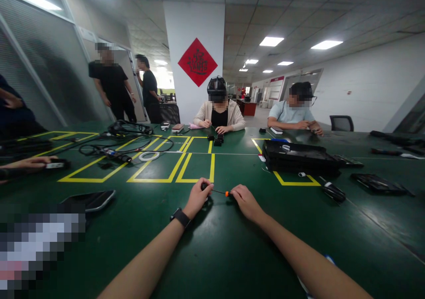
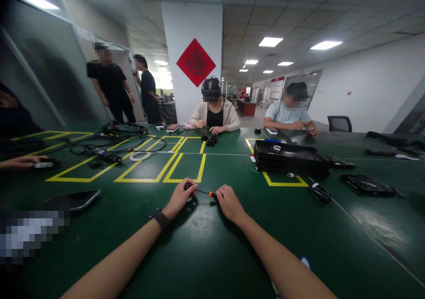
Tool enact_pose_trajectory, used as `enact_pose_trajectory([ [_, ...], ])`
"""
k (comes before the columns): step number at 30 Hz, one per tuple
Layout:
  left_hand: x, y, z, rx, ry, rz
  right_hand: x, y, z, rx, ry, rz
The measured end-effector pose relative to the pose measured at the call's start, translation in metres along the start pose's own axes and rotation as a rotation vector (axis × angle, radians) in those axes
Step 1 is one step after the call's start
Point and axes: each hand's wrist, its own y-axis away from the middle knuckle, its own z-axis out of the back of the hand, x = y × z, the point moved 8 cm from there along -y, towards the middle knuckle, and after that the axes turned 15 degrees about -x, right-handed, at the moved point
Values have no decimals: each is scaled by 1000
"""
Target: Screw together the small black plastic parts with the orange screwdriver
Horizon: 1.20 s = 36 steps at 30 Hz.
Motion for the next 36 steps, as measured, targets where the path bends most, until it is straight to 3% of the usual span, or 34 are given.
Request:
enact_pose_trajectory([
  [10,3,0,1,-12,18,56,7,3,4,13,-41,3],
  [36,1,-1,0,-7,-5,21,2,0,0,14,2,-1],
])
